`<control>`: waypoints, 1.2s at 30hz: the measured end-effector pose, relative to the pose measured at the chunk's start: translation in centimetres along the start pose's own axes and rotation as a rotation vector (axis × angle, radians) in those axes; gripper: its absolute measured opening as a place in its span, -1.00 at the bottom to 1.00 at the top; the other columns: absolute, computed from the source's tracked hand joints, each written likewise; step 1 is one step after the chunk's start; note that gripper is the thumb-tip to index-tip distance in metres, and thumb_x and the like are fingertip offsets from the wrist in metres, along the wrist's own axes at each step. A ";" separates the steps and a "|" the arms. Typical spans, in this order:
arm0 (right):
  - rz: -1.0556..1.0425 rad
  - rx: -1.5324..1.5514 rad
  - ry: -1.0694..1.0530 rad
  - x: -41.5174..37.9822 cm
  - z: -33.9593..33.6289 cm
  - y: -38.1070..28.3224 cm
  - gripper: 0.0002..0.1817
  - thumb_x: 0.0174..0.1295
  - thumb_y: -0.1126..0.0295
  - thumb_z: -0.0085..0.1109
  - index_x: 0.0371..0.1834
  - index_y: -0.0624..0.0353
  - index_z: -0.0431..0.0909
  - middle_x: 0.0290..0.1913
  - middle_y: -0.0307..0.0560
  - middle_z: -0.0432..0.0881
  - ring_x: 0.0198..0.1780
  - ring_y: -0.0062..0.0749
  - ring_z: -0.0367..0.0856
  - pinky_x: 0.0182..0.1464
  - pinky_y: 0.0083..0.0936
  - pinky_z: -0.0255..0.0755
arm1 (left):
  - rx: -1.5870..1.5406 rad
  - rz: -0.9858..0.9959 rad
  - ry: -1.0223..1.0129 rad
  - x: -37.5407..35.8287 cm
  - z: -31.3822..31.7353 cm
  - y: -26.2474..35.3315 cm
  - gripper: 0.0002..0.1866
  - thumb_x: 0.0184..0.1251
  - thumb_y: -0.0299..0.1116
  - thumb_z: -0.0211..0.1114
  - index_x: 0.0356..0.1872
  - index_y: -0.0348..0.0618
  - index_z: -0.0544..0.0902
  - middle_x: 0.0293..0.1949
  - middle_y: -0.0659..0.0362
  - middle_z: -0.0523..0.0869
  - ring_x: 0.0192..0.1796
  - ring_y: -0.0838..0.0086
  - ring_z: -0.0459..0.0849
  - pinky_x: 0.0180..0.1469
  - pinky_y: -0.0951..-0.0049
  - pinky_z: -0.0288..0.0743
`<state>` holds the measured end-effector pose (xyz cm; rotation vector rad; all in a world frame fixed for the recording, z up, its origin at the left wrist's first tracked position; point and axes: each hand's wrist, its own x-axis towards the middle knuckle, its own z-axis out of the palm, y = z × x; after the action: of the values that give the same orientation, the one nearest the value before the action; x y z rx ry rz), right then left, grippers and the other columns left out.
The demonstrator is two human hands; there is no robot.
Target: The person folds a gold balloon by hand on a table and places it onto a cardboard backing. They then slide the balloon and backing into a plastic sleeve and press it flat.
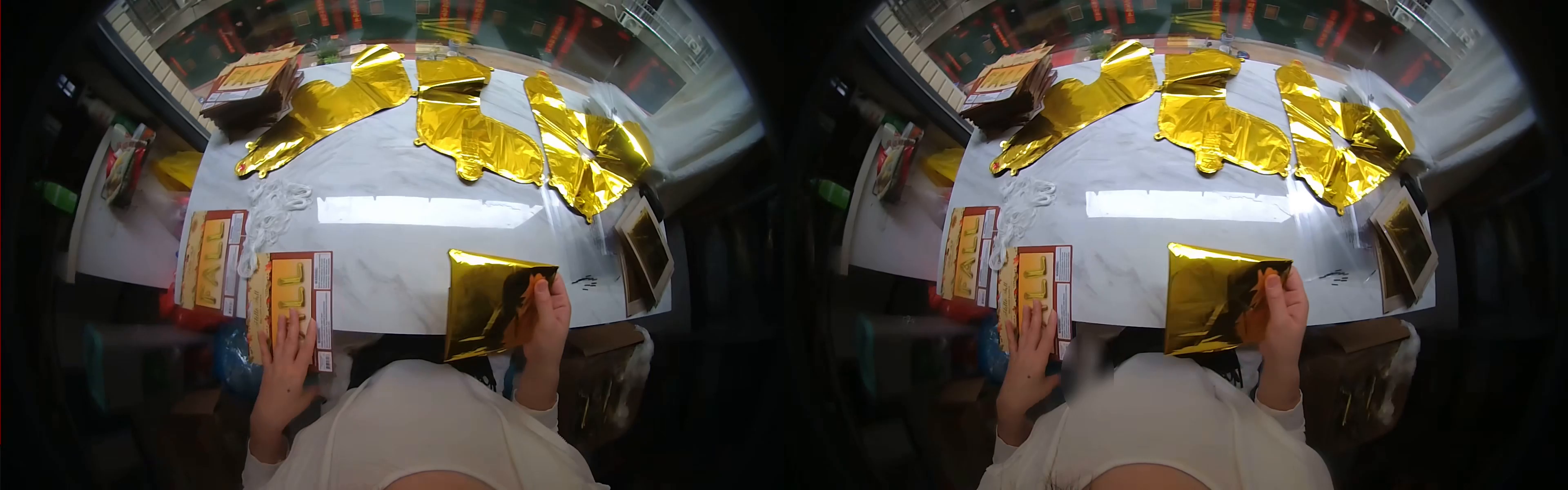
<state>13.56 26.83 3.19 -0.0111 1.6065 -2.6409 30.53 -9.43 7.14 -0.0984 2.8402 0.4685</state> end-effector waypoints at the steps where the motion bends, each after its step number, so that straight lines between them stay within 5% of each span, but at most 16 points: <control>1: 0.006 0.000 -0.008 0.0 0.0 0.0 -0.70 0.66 0.35 0.12 0.31 0.26 0.52 0.13 -0.12 0.75 0.10 -0.52 0.73 0.20 -0.52 0.60 | 0.070 0.003 0.093 -0.3 0.9 -0.6 -0.02 0.15 -0.57 0.49 0.68 -0.13 0.29 0.71 -0.16 0.18 0.75 -0.19 0.05 0.68 -0.35 -0.16; 8: 0.005 0.013 -0.026 0.0 0.4 -0.2 -0.71 0.67 0.35 0.11 0.31 0.24 0.53 0.14 -0.13 0.75 0.12 -0.48 0.74 0.22 -0.49 0.60 | -0.171 0.256 0.287 -1.4 -2.5 0.2 -0.48 0.39 -0.58 0.29 0.39 -0.24 0.63 0.42 -0.17 0.63 0.47 -0.14 0.58 0.62 -0.20 0.19; 11: -0.032 0.031 0.032 0.0 0.2 -0.5 -0.72 0.67 0.35 0.10 0.29 0.24 0.53 0.13 -0.13 0.75 0.10 -0.50 0.73 0.20 -0.51 0.60 | -0.436 0.378 0.645 -1.3 -2.3 0.0 -0.61 0.54 -0.51 0.25 0.34 -0.25 0.64 0.33 -0.09 0.69 0.33 0.05 0.71 0.50 -0.02 0.46; 13: -0.065 0.054 0.083 -0.1 -0.3 -0.9 -0.73 0.67 0.35 0.10 0.28 0.24 0.53 0.12 -0.13 0.75 0.08 -0.51 0.73 0.18 -0.53 0.61 | -1.598 -0.139 1.153 -0.1 0.5 -1.0 -0.72 0.65 -0.44 0.22 0.26 -0.22 0.65 0.25 0.00 0.72 0.29 0.22 0.70 0.37 0.16 0.60; 14: -0.076 0.062 0.132 -0.1 -0.8 -1.1 -0.73 0.68 0.35 0.10 0.28 0.24 0.53 0.13 -0.12 0.75 0.10 -0.49 0.73 0.19 -0.51 0.61 | -1.494 -0.343 1.252 1.6 1.6 -0.9 -0.75 0.68 -0.36 0.23 0.24 -0.14 0.66 0.28 0.06 0.69 0.34 0.30 0.65 0.39 0.19 0.56; 15: -0.089 0.069 0.184 -0.3 -1.3 -1.4 -0.72 0.68 0.34 0.09 0.29 0.24 0.53 0.14 -0.11 0.74 0.11 -0.47 0.73 0.20 -0.50 0.62 | -1.498 -0.333 1.243 3.0 2.4 -0.4 -0.75 0.68 -0.36 0.23 0.24 -0.14 0.66 0.28 0.06 0.69 0.34 0.30 0.65 0.39 0.19 0.56; 17: -0.128 0.097 0.176 -0.5 -2.2 -1.6 -0.72 0.68 0.34 0.09 0.29 0.23 0.54 0.16 -0.10 0.74 0.13 -0.45 0.74 0.22 -0.47 0.62 | -2.070 -0.157 1.033 6.7 2.7 3.6 -0.78 0.69 -0.31 0.24 0.17 -0.12 0.67 0.34 0.09 0.64 0.34 0.36 0.62 0.40 0.23 0.51; 19: -0.138 0.123 0.213 -0.9 -2.7 -2.0 -0.73 0.68 0.34 0.08 0.29 0.22 0.54 0.17 -0.09 0.74 0.14 -0.45 0.74 0.22 -0.48 0.63 | -1.937 -0.187 0.680 8.6 7.0 4.8 -0.76 0.66 -0.27 0.28 0.18 -0.10 0.66 0.32 0.16 0.65 0.27 0.39 0.63 0.38 0.30 0.44; 21: -0.145 0.135 0.223 -1.3 -3.5 -2.1 -0.73 0.68 0.34 0.08 0.28 0.23 0.54 0.17 -0.08 0.75 0.14 -0.44 0.74 0.22 -0.48 0.63 | -1.242 -0.080 0.205 8.4 6.4 6.2 -0.75 0.59 -0.35 0.35 0.17 -0.14 0.71 0.21 0.11 0.72 0.18 0.34 0.67 0.25 0.33 0.50; 22: -0.137 0.142 0.213 -1.3 -3.8 -2.2 -0.74 0.68 0.35 0.09 0.27 0.23 0.55 0.17 -0.08 0.76 0.13 -0.44 0.75 0.22 -0.47 0.63 | -1.242 -0.067 0.192 8.1 5.9 6.7 -0.75 0.59 -0.35 0.35 0.17 -0.14 0.71 0.21 0.11 0.72 0.18 0.34 0.67 0.25 0.33 0.50; 24: -0.132 0.136 0.216 -1.3 -4.1 -2.4 -0.76 0.68 0.34 0.08 0.23 0.22 0.56 0.15 -0.09 0.76 0.10 -0.44 0.76 0.21 -0.47 0.64 | -0.773 0.436 0.033 7.2 2.3 8.9 -0.73 0.51 -0.46 0.35 0.16 -0.21 0.76 0.12 -0.01 0.76 0.17 0.24 0.72 0.20 0.32 0.55; 27: -0.141 0.122 0.334 -0.5 -4.2 -2.5 -0.77 0.69 0.35 0.06 0.22 0.22 0.56 0.14 -0.09 0.76 0.09 -0.44 0.77 0.20 -0.48 0.64 | -0.843 0.573 -0.264 8.4 0.5 8.3 -0.69 0.42 -0.56 0.41 0.15 -0.21 0.78 -0.05 0.00 0.80 0.00 0.19 0.77 0.04 0.31 0.63; 29: -0.145 0.133 0.328 -0.2 -4.4 -2.6 -0.76 0.69 0.34 0.05 0.23 0.22 0.55 0.14 -0.09 0.76 0.10 -0.43 0.76 0.20 -0.47 0.64 | -0.607 0.706 0.052 11.9 -0.5 9.1 -0.72 0.43 -0.56 0.37 0.12 -0.19 0.79 0.05 -0.04 0.82 -0.01 0.13 0.78 0.03 0.28 0.65; 32: -0.126 0.133 0.348 -0.3 -3.6 -2.8 -0.75 0.69 0.34 0.05 0.24 0.21 0.54 0.14 -0.09 0.75 0.12 -0.43 0.75 0.21 -0.46 0.63 | -0.171 0.706 0.340 19.8 0.2 10.2 -0.53 0.60 -0.21 0.27 0.44 -0.08 0.58 0.54 -0.18 0.45 0.56 -0.09 0.42 0.58 -0.11 0.24; 35: -0.134 0.096 0.329 -1.0 -3.4 -2.8 -0.72 0.67 0.32 0.08 0.28 0.20 0.54 0.16 -0.12 0.74 0.16 -0.41 0.72 0.26 -0.44 0.59 | 0.081 0.484 0.319 20.8 2.1 11.0 -0.39 0.63 0.00 0.19 0.56 -0.02 0.46 0.64 -0.22 0.27 0.69 -0.15 0.19 0.67 -0.27 -0.05; 36: -0.147 0.069 0.289 -1.3 -3.6 -2.6 -0.70 0.66 0.29 0.11 0.31 0.18 0.55 0.19 -0.14 0.74 0.20 -0.39 0.71 0.30 -0.42 0.54 | 0.136 0.522 0.335 20.1 2.3 11.3 -0.32 0.59 0.14 0.19 0.56 -0.04 0.49 0.59 -0.31 0.32 0.59 -0.12 0.33 0.65 -0.35 -0.12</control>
<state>14.63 31.28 3.87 0.2792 1.6478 -2.9225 10.53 1.51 3.12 0.6630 3.2041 0.3818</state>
